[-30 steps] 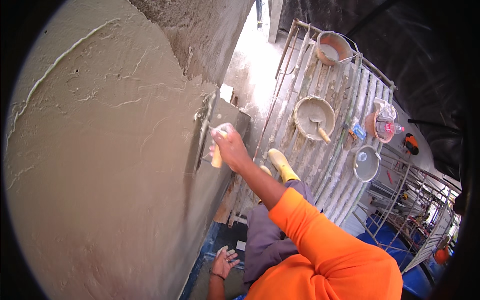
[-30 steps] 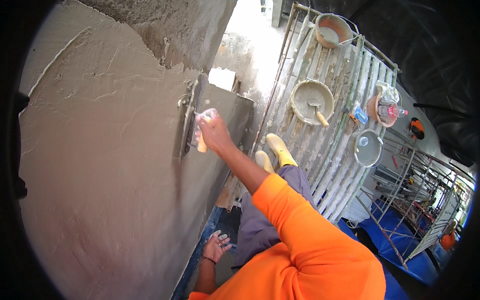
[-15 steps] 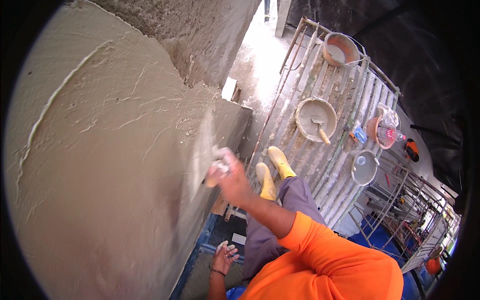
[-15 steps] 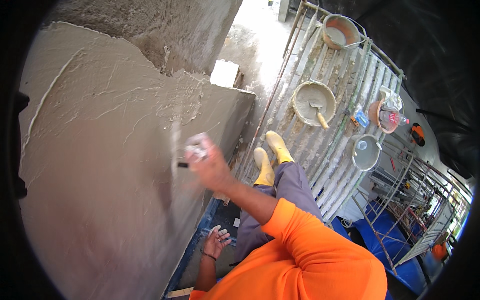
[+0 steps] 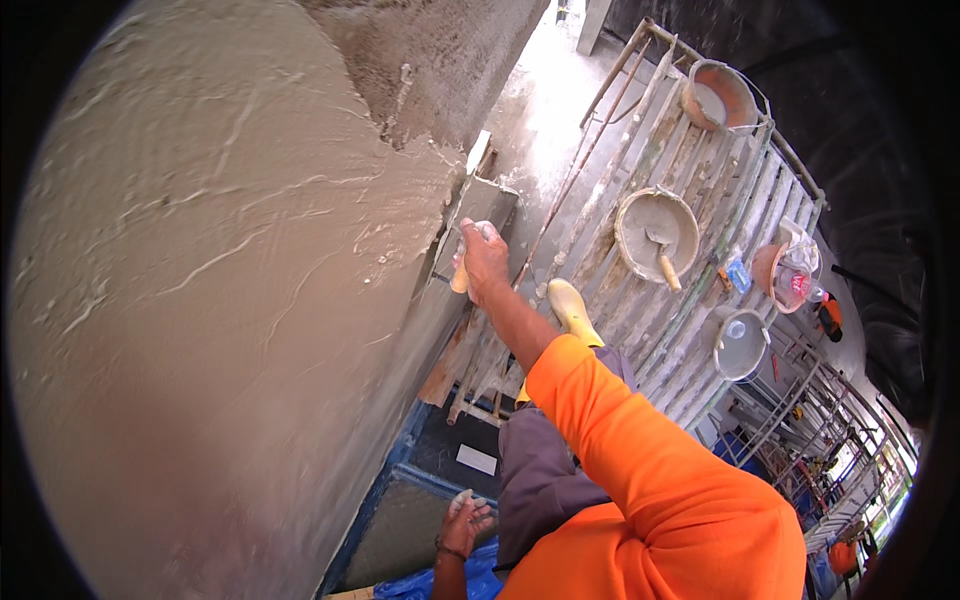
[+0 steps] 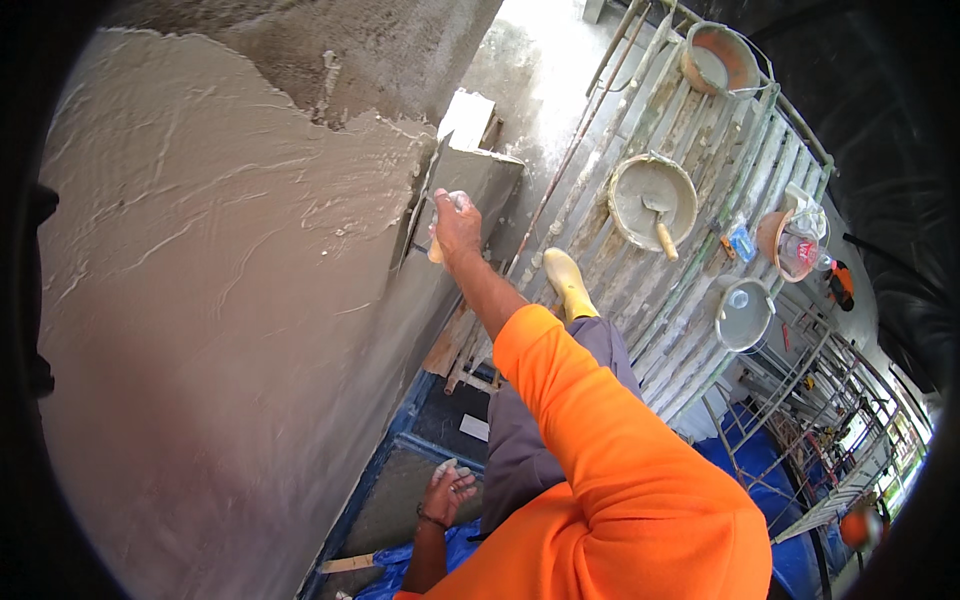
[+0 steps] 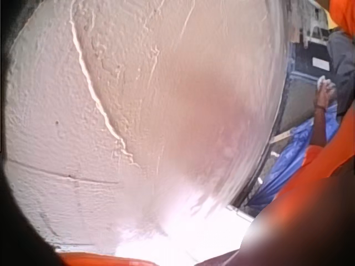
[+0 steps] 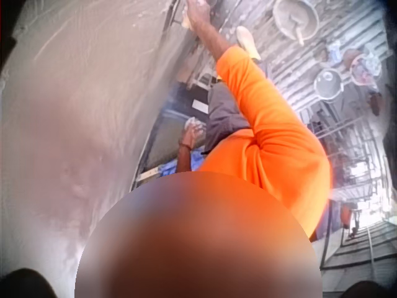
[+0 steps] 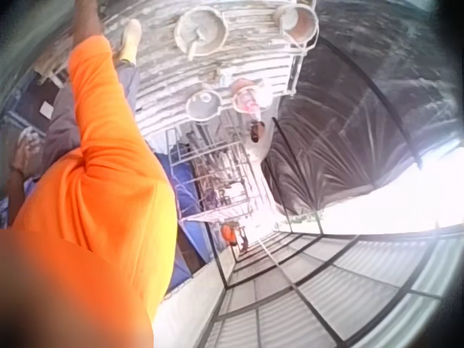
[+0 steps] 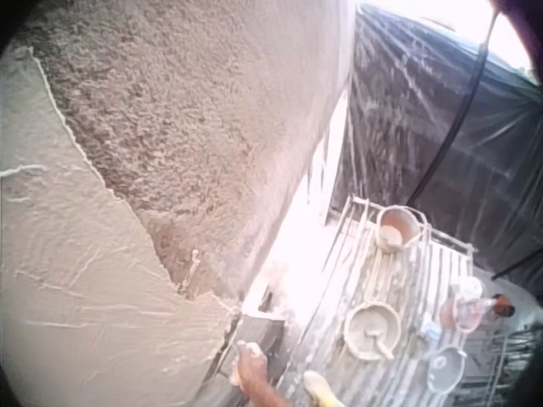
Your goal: The person applies plaster to a wall using a trowel and hawk. They repeatedly scoop plaster from a bucket, transfer it to the hawk, and smooth it onto the wall surface in a construction setting.
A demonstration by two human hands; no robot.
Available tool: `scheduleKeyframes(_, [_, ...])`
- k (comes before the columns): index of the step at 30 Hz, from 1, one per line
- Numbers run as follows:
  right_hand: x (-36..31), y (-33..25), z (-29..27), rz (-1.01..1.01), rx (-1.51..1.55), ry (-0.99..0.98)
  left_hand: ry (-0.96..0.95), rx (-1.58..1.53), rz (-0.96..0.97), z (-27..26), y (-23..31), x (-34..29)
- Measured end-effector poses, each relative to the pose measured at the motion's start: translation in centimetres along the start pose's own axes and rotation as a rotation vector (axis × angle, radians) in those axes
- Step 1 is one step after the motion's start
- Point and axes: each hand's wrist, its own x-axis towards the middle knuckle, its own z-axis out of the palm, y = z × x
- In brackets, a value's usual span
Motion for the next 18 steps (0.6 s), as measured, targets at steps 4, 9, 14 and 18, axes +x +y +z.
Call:
scheduleKeyframes(4, [-3.7, -1.7, 0.9, -0.010, 0.056, -0.079, -0.045, 0.020, 0.059, -0.6, 1.1, -0.3])
scheduleKeyframes(9, [-8.7, -4.5, 2.1, -0.018, 0.066, -0.119, -0.041, 0.069, 0.094, -1.7, 2.5, -0.7])
scheduleKeyframes(14, [-13.8, -7.9, 3.8, -0.074, 0.065, -0.178, -0.059, 0.110, 0.131, -3.4, 3.3, -0.6])
scheduleKeyframes(18, [-19.1, -10.9, 6.0, -0.125, 0.064, -0.186, -0.053, 0.138, 0.155, -5.0, 3.5, -0.6])
